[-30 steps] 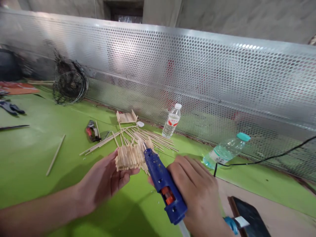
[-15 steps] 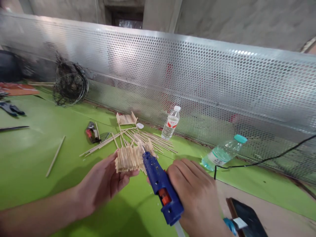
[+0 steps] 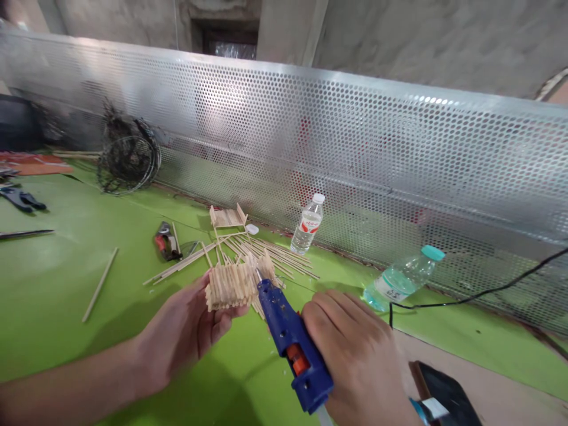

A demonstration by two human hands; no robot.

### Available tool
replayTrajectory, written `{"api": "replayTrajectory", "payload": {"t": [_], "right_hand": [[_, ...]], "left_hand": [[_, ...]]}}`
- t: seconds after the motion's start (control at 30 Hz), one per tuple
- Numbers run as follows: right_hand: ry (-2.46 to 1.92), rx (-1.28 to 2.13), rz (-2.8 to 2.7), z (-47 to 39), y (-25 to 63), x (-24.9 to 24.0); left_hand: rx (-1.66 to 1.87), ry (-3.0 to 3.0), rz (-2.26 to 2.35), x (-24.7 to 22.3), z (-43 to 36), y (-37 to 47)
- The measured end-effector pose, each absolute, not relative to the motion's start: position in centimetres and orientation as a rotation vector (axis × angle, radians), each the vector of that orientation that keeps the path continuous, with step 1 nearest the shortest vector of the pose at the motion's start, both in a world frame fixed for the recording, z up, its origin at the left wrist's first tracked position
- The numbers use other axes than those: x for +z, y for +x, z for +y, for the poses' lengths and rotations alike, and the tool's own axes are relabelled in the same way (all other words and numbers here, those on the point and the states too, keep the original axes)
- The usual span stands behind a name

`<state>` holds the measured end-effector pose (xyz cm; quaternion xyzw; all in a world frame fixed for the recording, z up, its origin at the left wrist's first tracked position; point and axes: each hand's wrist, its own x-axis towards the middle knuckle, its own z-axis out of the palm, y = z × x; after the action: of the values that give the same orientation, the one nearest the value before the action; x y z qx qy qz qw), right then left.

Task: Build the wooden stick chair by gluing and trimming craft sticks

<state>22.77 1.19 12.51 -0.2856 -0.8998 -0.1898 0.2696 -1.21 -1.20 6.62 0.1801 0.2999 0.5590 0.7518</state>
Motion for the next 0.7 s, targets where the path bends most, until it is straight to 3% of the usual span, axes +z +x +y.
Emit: {"api": "replayTrajectory", "payload": {"t": [0.7], "right_hand": [[-0.787,-0.492,-2.481,1.13,23.00,12.50]], "left_hand": [[1.264,0.431,0.644,7.12,-1.12,-1.64]]}}
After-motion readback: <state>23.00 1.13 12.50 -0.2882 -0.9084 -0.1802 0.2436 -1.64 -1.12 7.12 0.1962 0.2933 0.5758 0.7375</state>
